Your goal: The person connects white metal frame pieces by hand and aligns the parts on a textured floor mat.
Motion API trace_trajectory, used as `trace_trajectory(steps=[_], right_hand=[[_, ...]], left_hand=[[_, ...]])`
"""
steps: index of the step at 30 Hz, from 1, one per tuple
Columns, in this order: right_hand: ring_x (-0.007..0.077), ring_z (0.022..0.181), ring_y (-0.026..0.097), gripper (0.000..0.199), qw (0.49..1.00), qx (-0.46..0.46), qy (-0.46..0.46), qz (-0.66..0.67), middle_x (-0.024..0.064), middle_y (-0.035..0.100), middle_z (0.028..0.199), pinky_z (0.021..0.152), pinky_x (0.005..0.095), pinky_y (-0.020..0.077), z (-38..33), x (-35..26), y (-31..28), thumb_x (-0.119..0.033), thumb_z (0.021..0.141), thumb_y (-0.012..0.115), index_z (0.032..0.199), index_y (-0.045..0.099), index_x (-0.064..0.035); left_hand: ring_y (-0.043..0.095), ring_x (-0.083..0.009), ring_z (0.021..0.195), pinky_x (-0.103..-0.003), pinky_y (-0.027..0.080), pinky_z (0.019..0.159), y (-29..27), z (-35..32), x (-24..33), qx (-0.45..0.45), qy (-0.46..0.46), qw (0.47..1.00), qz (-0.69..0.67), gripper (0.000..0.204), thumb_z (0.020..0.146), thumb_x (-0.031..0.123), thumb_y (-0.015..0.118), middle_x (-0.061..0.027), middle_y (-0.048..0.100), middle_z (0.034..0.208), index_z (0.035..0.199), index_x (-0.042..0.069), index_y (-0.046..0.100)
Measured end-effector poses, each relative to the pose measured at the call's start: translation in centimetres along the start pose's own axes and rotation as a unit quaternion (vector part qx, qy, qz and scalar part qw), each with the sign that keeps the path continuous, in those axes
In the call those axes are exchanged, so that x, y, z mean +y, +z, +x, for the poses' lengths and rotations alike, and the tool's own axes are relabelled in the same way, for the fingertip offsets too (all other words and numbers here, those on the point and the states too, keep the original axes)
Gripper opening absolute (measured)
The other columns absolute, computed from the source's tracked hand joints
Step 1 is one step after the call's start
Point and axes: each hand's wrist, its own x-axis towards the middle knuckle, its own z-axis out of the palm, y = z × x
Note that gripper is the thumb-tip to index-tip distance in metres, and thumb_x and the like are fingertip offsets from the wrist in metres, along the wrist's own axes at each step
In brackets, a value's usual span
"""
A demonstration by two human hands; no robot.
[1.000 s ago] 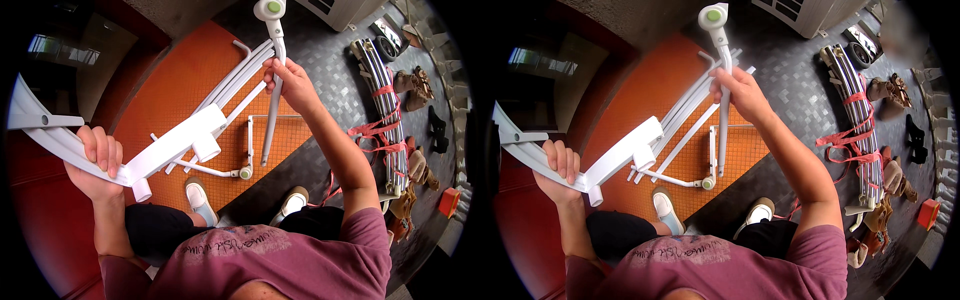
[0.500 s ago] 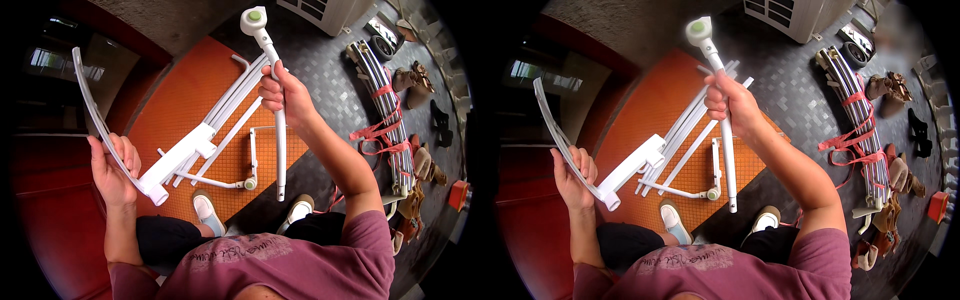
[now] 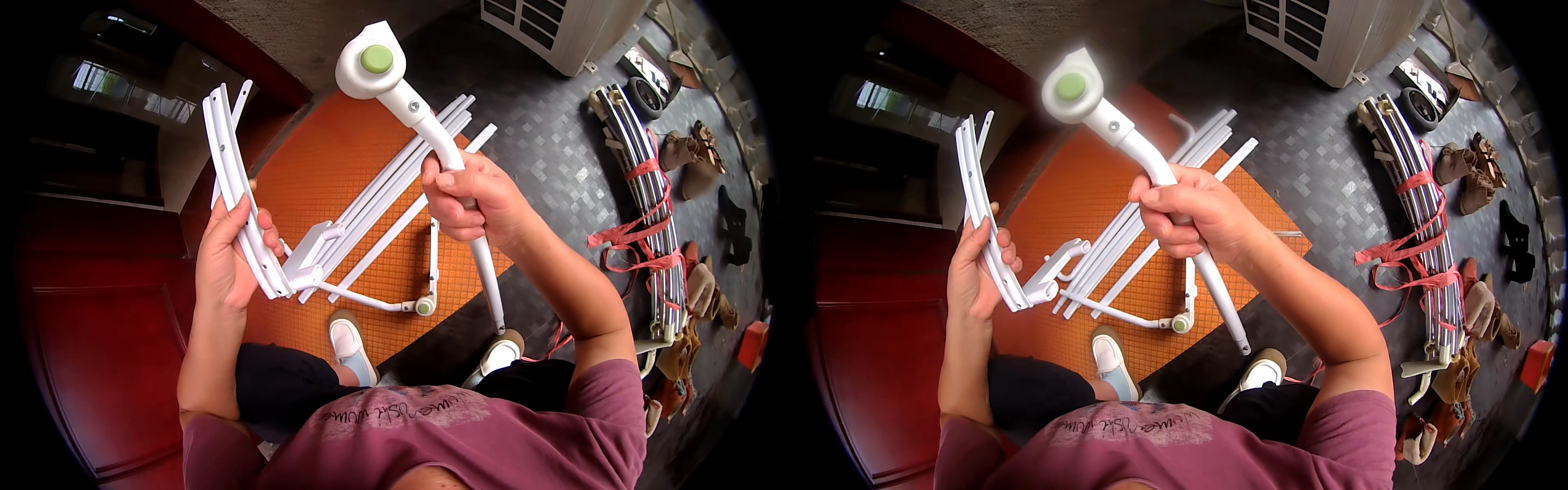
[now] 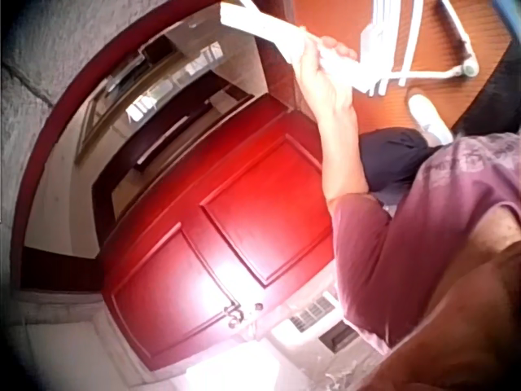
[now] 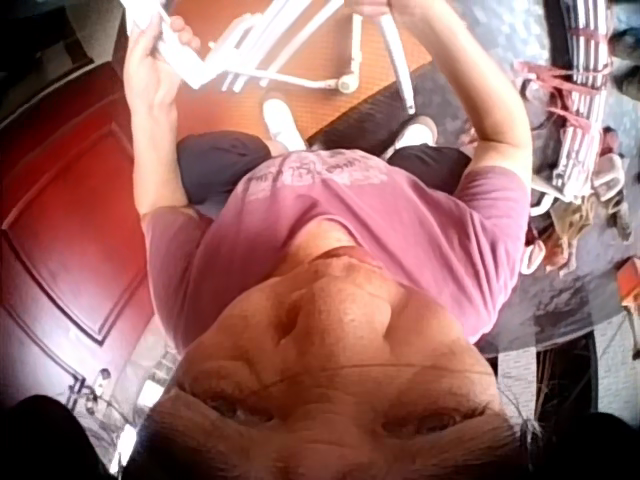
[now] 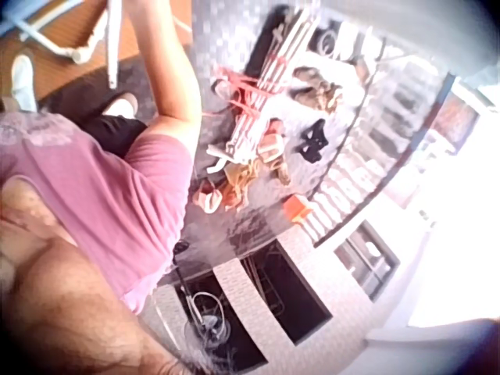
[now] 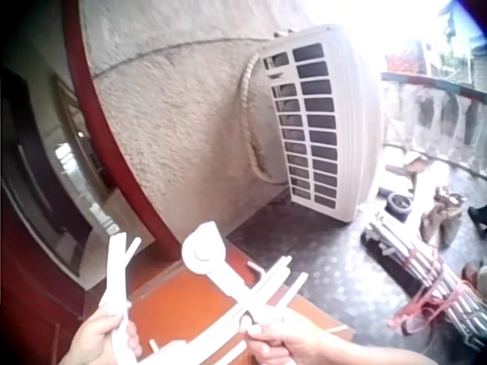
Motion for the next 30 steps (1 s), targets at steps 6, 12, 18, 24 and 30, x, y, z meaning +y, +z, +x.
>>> trace_trajectory(steps=[6, 12, 18, 24, 30], right_hand=[[0.0025, 0.039, 0.033, 0.012, 0.994, 0.016, 0.029, -0.108, 0.0058, 0.059, 0.072, 0.034, 0.0181, 0.0239, -0.2, 0.9, 2.2, -0.001, 0.083, 0.05, 0.094, 0.055, -0.0049], [0.0066, 0.049, 0.045, 0.01, 0.959, -0.003, 0.046, -0.28, 0.0023, 0.058, 0.074, 0.043, 0.0218, 0.0359, -0.3, 1.6, 3.2, -0.008, 0.085, 0.056, 0.095, 0.057, -0.006], [0.012, 0.062, 0.058, 0.021, 0.78, -0.023, -0.096, -0.618, 0.0034, 0.057, 0.068, 0.055, 0.0272, 0.0446, -0.3, 2.5, 4.1, -0.019, 0.087, 0.064, 0.097, 0.058, -0.0024], [0.0334, 0.06, 0.059, 0.021, 0.727, -0.006, -0.116, -0.677, 0.0158, 0.055, 0.063, 0.052, 0.0399, 0.0428, 0.0, 3.0, 4.2, -0.021, 0.084, 0.063, 0.088, 0.052, -0.003], [0.0167, 0.06, 0.057, 0.026, 0.732, 0.029, -0.072, -0.677, 0.0076, 0.057, 0.067, 0.054, 0.0293, 0.0433, 0.1, 2.2, 3.7, -0.023, 0.084, 0.066, 0.096, 0.059, -0.0014]], left_hand=[[0.059, -0.0179, 0.069, -0.038, 0.052, 0.064, 0.7, -0.5, 0.1, -0.031, -0.005, 0.998, -0.048, 0.038, 0.093, 0.019, 0.049, -0.0107, 0.056, 0.079, 0.128, 0.008, 0.04], [0.06, -0.0176, 0.076, -0.032, 0.049, 0.057, -0.7, 0.2, 0.1, -0.022, 0.004, 0.999, -0.041, 0.045, 0.09, 0.038, 0.056, -0.0126, 0.059, 0.09, 0.118, 0.003, 0.049], [0.062, -0.0302, 0.093, -0.037, 0.057, 0.06, 0.4, -0.1, -0.4, -0.056, 0.02, 0.997, -0.041, 0.057, 0.091, 0.051, 0.045, -0.0229, 0.058, 0.106, 0.122, 0.004, 0.047], [0.061, -0.03, 0.097, -0.035, 0.057, 0.061, -0.4, 0.0, -0.8, -0.064, 0.017, 0.998, -0.013, 0.062, 0.089, 0.054, 0.047, -0.0241, 0.058, 0.105, 0.122, 0.002, 0.046], [0.062, -0.017, 0.066, -0.029, 0.049, 0.051, 0.0, 0.3, 0.0, -0.06, 0.009, 0.998, -0.034, 0.048, 0.091, 0.05, 0.047, -0.0113, 0.063, 0.087, 0.11, 0.006, 0.053]])
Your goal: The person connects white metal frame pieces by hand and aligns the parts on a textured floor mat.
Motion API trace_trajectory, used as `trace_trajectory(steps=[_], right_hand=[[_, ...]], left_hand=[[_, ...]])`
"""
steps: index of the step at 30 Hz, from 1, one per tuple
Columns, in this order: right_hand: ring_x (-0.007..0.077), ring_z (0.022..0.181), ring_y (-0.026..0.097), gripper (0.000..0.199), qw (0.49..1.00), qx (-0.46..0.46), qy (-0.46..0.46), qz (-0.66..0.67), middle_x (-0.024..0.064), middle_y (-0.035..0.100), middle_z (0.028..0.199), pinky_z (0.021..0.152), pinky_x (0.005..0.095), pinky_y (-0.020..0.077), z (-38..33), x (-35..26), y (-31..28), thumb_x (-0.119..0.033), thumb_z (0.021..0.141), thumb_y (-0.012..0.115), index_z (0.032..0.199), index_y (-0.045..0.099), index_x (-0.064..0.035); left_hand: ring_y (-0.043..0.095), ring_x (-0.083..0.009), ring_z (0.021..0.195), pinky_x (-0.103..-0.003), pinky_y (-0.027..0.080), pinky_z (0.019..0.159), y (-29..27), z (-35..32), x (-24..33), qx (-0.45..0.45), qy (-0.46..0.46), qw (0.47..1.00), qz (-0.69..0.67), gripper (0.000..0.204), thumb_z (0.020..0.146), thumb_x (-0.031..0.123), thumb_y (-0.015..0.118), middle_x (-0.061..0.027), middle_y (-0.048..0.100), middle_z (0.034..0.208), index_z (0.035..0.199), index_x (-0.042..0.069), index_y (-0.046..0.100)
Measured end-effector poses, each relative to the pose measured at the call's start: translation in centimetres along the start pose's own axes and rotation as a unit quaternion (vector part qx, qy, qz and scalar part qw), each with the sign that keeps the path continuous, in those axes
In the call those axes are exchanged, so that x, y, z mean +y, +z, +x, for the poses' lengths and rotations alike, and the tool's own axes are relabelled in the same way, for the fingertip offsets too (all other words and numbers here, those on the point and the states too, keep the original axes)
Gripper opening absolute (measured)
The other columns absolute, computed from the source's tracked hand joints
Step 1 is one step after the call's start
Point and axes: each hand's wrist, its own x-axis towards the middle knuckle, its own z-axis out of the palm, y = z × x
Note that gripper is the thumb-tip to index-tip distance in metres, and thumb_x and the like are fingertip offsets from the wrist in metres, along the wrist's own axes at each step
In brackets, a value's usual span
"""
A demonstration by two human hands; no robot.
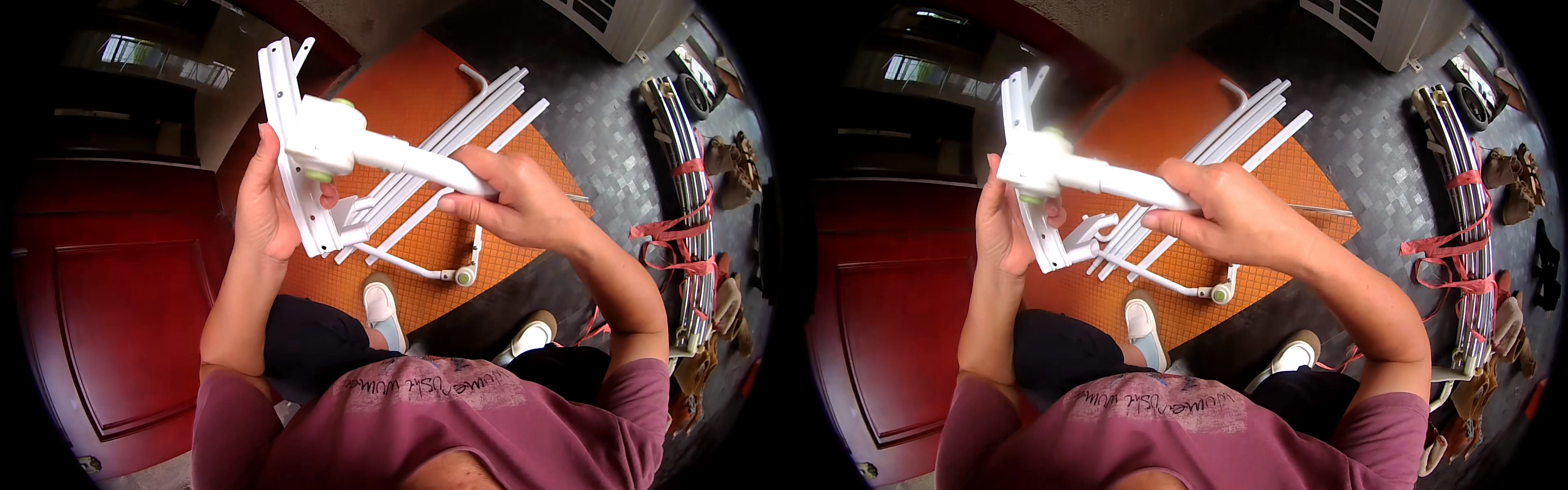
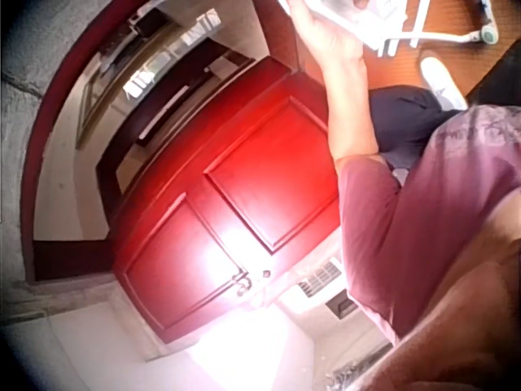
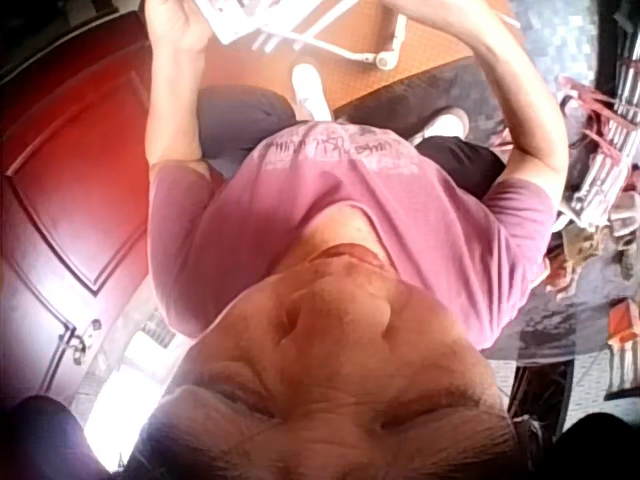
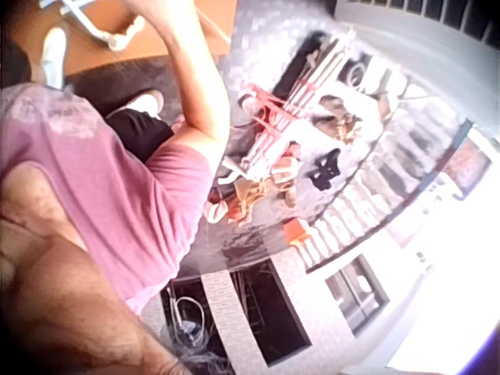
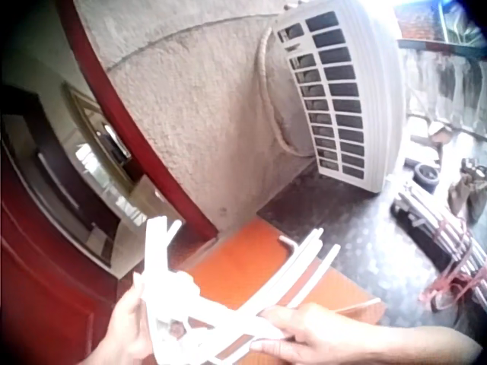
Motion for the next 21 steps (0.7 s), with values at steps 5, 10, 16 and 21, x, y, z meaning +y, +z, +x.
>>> trace_trajectory(steps=[5, 10, 16, 21], right_hand=[[0.0038, 0.055, 0.045, 0.026, 0.979, 0.093, 0.01, 0.18, -0.0037, 0.049, 0.065, 0.049, 0.0193, 0.0366, 0.2, 1.1, -1.5, -0.027, 0.089, 0.061, 0.098, 0.059, -0.0024], [0.0015, 0.045, 0.03, 0.023, 0.914, 0.104, 0.082, 0.383, -0.0071, 0.039, 0.058, 0.039, 0.0188, 0.0238, 0.7, 2.1, -2.4, -0.025, 0.094, 0.052, 0.101, 0.055, -0.003], [0.0025, 0.041, 0.03, 0.026, 0.866, 0.13, 0.089, 0.474, -0.0054, 0.038, 0.054, 0.037, 0.0191, 0.0233, 0.7, 1.6, -1.9, -0.028, 0.095, 0.049, 0.091, 0.056, -0.0034], [0.0038, 0.039, 0.031, 0.032, 0.863, 0.136, 0.097, 0.476, -0.0039, 0.037, 0.053, 0.036, 0.0195, 0.0247, 1.2, 2.4, -0.8, -0.033, 0.097, 0.042, 0.091, 0.055, -0.0035]], left_hand=[[0.05, -0.0165, 0.036, -0.024, 0.041, 0.032, -1.7, 0.1, 0.8, -0.019, 0.018, 0.999, 0.027, 0.049, 0.093, 0.052, 0.039, -0.0071, 0.052, 0.051, 0.07, 0.01, 0.047], [0.044, -0.0142, 0.034, -0.021, 0.035, 0.032, -2.1, 0.2, 1.4, -0.104, 0.103, 0.989, -0.002, 0.054, 0.087, 0.059, 0.047, -0.0043, 0.046, 0.045, 0.064, 0.01, 0.042], [0.042, -0.0133, 0.032, -0.022, 0.034, 0.033, -2.1, -0.4, 2.1, -0.172, 0.155, 0.973, 0.022, 0.058, 0.081, 0.066, 0.048, -0.004, 0.046, 0.044, 0.064, 0.011, 0.042], [0.035, -0.0143, 0.028, -0.025, 0.028, 0.032, -3.5, 0.4, 0.5, -0.195, 0.084, 0.977, -0.028, 0.05, 0.095, 0.046, 0.022, -0.0043, 0.041, 0.04, 0.06, 0.013, 0.035]])
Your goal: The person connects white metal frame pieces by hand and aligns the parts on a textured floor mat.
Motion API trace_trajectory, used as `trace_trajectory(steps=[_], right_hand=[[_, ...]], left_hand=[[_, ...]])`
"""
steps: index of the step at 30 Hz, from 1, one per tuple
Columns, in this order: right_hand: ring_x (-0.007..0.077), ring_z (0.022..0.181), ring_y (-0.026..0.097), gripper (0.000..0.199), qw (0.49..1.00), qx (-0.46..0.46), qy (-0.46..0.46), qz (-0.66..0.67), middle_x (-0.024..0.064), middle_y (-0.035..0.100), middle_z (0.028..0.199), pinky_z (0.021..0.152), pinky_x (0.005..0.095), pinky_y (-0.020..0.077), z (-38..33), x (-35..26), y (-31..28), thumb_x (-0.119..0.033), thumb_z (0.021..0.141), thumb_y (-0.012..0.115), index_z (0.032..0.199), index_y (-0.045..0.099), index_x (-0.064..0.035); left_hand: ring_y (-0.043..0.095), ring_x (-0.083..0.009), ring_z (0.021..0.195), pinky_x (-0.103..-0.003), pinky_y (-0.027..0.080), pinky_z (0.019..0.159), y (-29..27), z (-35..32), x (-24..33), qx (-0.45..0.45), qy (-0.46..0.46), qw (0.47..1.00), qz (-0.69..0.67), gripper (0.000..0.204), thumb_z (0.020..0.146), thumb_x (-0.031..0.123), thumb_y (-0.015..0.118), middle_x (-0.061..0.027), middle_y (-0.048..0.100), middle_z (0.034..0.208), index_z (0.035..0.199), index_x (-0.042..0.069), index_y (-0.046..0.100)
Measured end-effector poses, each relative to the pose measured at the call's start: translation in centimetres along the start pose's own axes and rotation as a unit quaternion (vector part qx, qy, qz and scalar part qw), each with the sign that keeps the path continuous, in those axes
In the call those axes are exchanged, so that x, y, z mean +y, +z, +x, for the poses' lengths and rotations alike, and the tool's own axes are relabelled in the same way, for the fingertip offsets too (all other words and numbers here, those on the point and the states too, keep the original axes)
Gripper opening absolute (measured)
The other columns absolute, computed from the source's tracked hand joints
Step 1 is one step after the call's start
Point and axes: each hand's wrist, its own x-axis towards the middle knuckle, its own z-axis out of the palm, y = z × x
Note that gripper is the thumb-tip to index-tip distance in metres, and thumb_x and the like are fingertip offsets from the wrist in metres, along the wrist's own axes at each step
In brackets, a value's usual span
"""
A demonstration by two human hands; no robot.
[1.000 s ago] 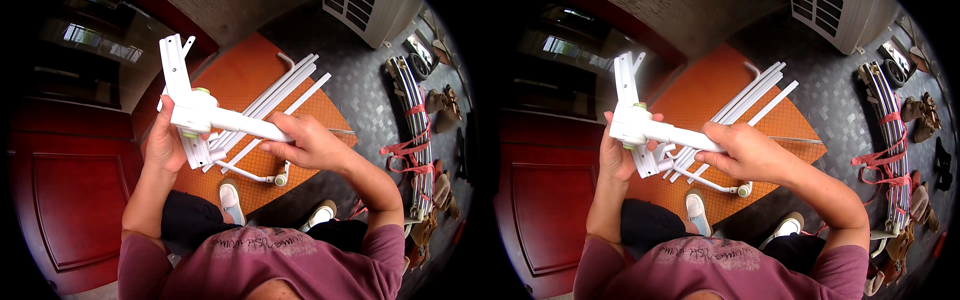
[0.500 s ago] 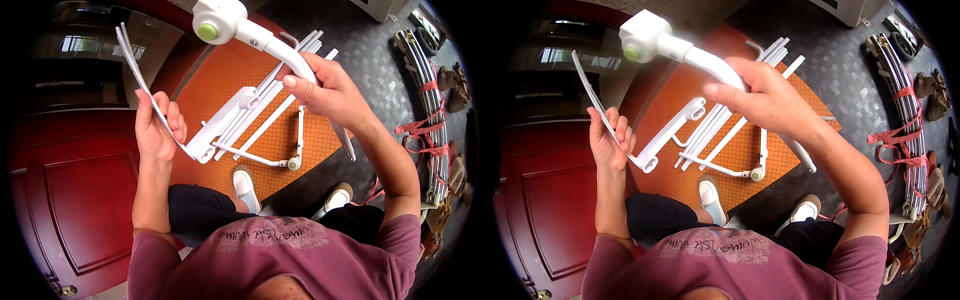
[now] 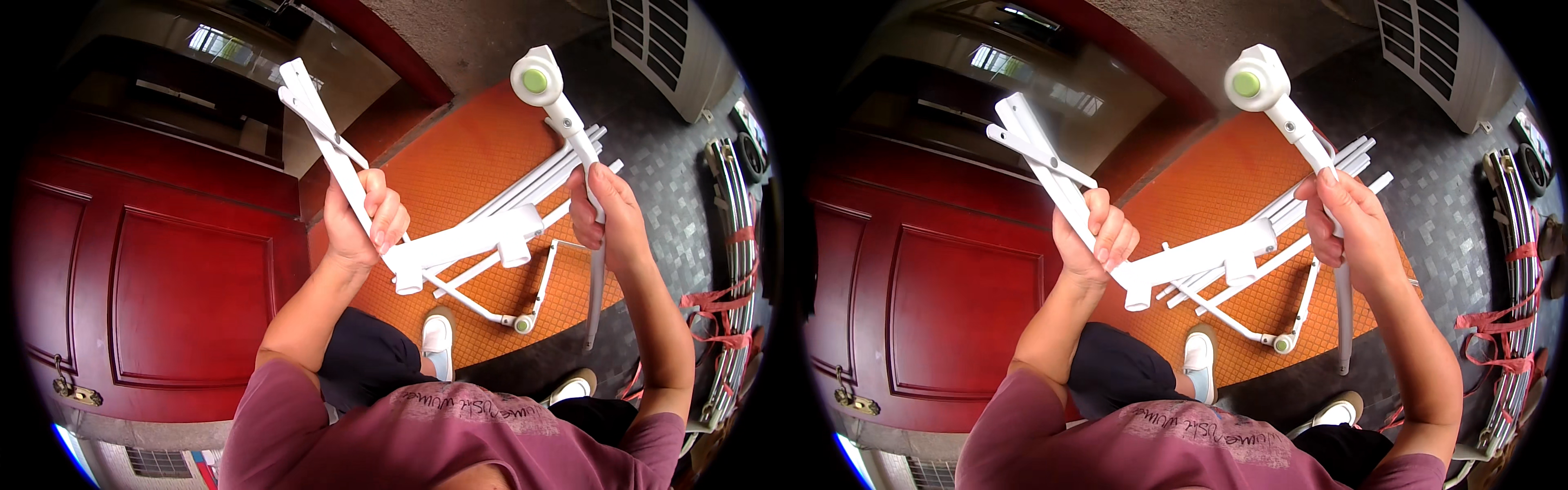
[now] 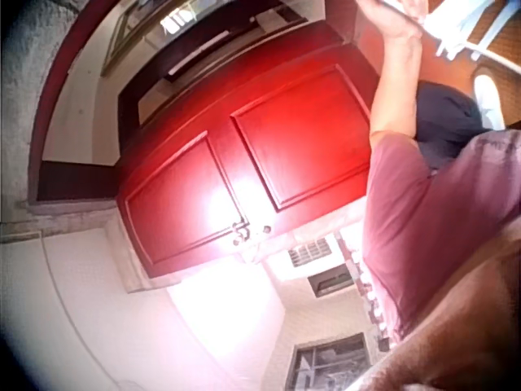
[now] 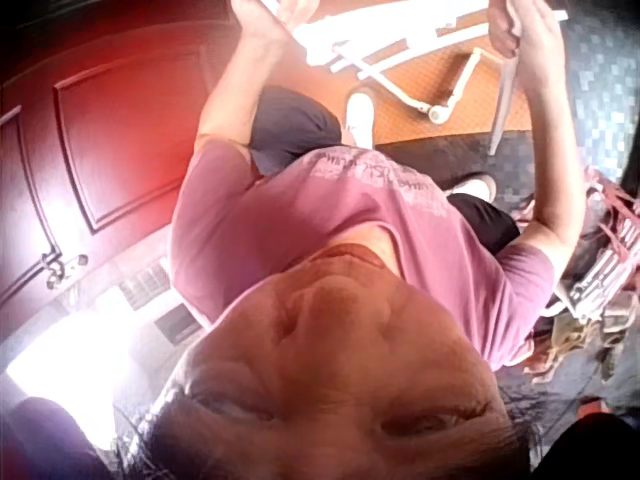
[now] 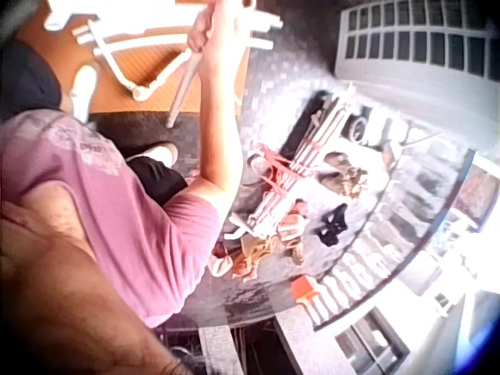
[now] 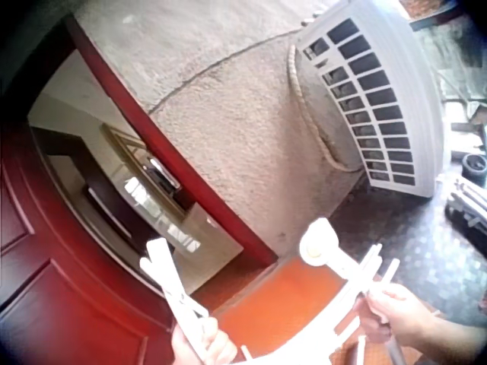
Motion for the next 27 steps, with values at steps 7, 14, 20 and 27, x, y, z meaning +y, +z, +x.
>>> trace_trajectory(steps=[7, 14, 20, 27], right_hand=[[0.0031, 0.044, 0.03, 0.035, 1.0, -0.005, -0.019, -0.011, -0.0041, 0.039, 0.059, 0.039, 0.02, 0.024, 0.5, -1.0, -0.9, -0.035, 0.095, 0.046, 0.096, 0.056, -0.001], [0.0068, 0.038, 0.029, 0.037, 0.998, 0.039, 0.046, 0.025, -0.0024, 0.037, 0.056, 0.036, 0.0228, 0.0215, 0.0, -1.4, -2.0, -0.039, 0.097, 0.039, 0.092, 0.056, -0.0061], [0.0062, 0.038, 0.029, 0.04, 0.997, 0.053, 0.046, 0.037, -0.0034, 0.036, 0.055, 0.036, 0.0215, 0.0206, 0.0, -0.9, -2.4, -0.044, 0.097, 0.038, 0.091, 0.054, -0.0091], [0.0058, 0.037, 0.027, 0.038, 0.997, 0.056, 0.047, 0.03, -0.0048, 0.035, 0.053, 0.035, 0.0214, 0.0189, 0.4, -0.1, -1.7, -0.045, 0.096, 0.039, 0.088, 0.053, -0.0107]], left_hand=[[0.031, -0.0135, 0.028, -0.025, 0.028, 0.032, 0.1, 0.7, 0.7, 0.04, 0.006, 0.999, -0.023, 0.048, 0.095, 0.042, 0.023, -0.0025, 0.035, 0.039, 0.059, 0.013, 0.035], [0.034, -0.0106, 0.032, -0.02, 0.027, 0.034, 1.5, 1.0, -0.1, 0.054, -0.007, 0.993, 0.105, 0.053, 0.096, 0.052, 0.025, -0.0012, 0.038, 0.043, 0.062, 0.013, 0.034], [0.033, -0.0111, 0.037, -0.022, 0.027, 0.039, 1.2, 0.7, 0.1, 0.037, -0.01, 0.991, 0.13, 0.05, 0.097, 0.049, 0.026, -0.0017, 0.039, 0.047, 0.066, 0.011, 0.036], [0.035, -0.0122, 0.039, -0.022, 0.029, 0.04, 0.8, 0.3, 0.5, 0.033, -0.023, 0.989, 0.143, 0.052, 0.097, 0.05, 0.024, -0.0023, 0.039, 0.048, 0.067, 0.01, 0.037]])
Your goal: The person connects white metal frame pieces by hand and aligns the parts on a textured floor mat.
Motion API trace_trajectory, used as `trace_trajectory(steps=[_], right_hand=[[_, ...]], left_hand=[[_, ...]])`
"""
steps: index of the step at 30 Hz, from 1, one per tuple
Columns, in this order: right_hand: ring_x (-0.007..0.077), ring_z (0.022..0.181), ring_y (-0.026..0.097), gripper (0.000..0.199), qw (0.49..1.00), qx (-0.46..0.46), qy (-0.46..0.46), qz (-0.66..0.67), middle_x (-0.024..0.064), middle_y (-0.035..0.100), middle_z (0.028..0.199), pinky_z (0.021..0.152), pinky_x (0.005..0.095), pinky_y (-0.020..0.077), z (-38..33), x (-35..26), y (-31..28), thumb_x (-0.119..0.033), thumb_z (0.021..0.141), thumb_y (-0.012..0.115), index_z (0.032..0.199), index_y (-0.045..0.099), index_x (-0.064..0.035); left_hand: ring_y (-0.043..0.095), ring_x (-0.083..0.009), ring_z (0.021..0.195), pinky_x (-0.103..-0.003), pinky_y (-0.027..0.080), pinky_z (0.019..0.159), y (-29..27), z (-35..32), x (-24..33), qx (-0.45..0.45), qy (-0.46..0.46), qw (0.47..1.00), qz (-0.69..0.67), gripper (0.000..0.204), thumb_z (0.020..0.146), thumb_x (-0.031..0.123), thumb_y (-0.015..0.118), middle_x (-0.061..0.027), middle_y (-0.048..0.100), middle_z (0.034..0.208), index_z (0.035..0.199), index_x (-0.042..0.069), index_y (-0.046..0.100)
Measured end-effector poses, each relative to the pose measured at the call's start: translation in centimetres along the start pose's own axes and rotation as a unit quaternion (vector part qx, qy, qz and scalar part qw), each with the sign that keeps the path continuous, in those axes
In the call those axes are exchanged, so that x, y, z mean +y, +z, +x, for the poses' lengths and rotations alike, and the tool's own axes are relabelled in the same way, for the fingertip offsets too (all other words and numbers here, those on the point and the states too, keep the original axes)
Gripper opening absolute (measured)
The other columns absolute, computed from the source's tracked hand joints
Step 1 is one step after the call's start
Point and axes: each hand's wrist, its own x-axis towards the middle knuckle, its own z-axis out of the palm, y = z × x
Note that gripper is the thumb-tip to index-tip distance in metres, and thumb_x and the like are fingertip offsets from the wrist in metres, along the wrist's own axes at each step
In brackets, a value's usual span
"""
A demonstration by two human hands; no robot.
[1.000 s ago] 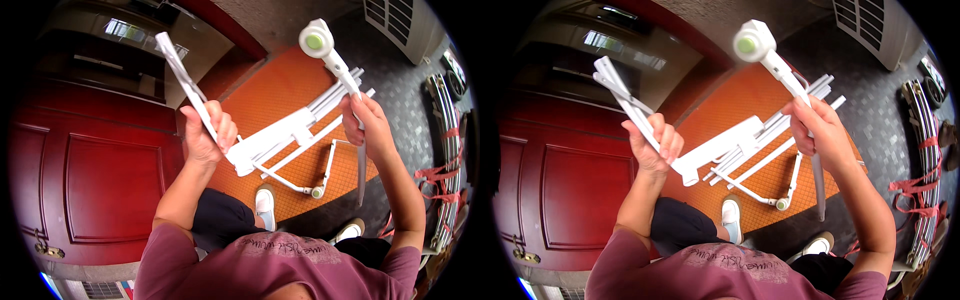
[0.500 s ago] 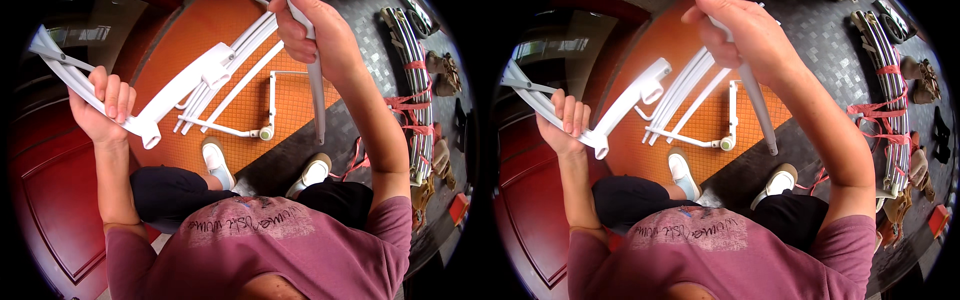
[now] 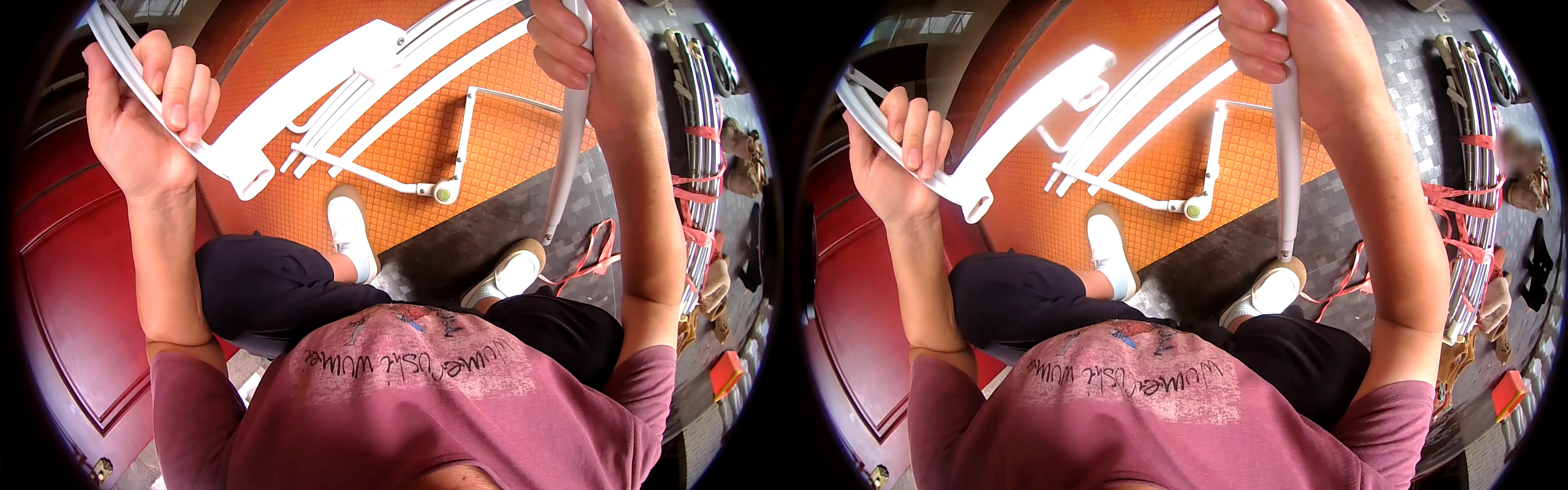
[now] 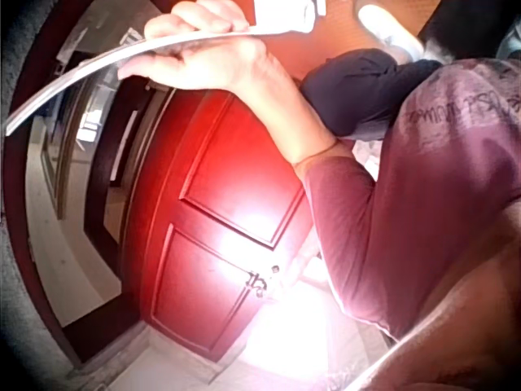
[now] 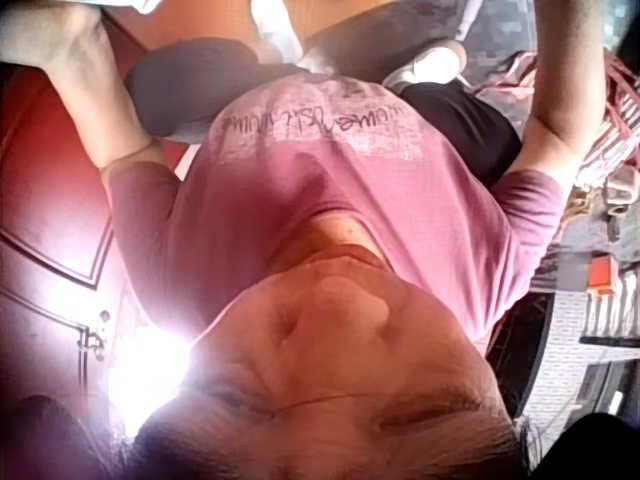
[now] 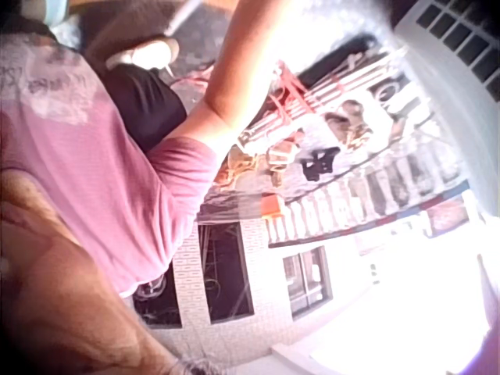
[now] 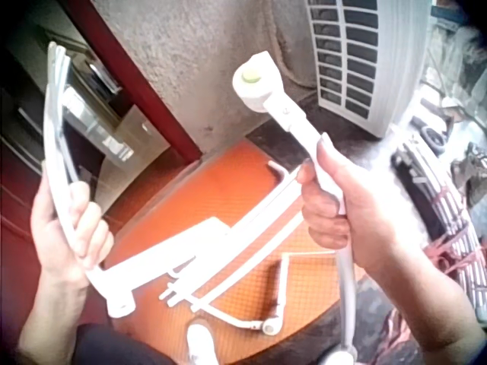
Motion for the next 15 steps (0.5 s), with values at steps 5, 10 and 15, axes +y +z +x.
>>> trace_trajectory(steps=[5, 10, 15], right_hand=[[0.0036, 0.039, 0.023, 0.035, 0.996, 0.016, 0.018, 0.088, -0.0075, 0.03, 0.054, 0.036, 0.0199, 0.0164, 1.0, 0.2, -1.6, -0.045, 0.095, 0.044, 0.086, 0.051, -0.0121], [0.0029, 0.041, 0.025, 0.023, 0.969, 0.034, -0.005, 0.244, -0.0082, 0.027, 0.055, 0.034, 0.0173, 0.0203, 2.8, 1.9, -4.8, -0.031, 0.092, 0.053, 0.078, 0.044, -0.015], [0.0052, 0.05, 0.042, 0.019, 0.94, -0.136, -0.065, 0.306, -0.0049, 0.046, 0.064, 0.041, 0.0193, 0.0338, 3.8, 3.1, -7.3, -0.032, 0.092, 0.054, 0.089, 0.049, -0.0146]], left_hand=[[0.034, -0.0107, 0.04, -0.021, 0.028, 0.042, 0.8, 0.1, 0.0, -0.011, 0.015, 1.0, 0.022, 0.046, 0.098, 0.045, 0.028, -0.0025, 0.04, 0.05, 0.07, 0.01, 0.038], [0.035, -0.0108, 0.037, -0.02, 0.029, 0.037, 1.0, -0.1, -0.5, 0.012, 0.03, 0.999, 0.016, 0.049, 0.098, 0.046, 0.026, -0.0038, 0.042, 0.047, 0.066, 0.01, 0.037], [0.035, -0.0114, 0.035, -0.02, 0.029, 0.036, 1.4, 0.0, -0.4, 0.018, 0.033, 0.999, 0.006, 0.05, 0.098, 0.047, 0.026, -0.004, 0.041, 0.046, 0.067, 0.01, 0.037]])
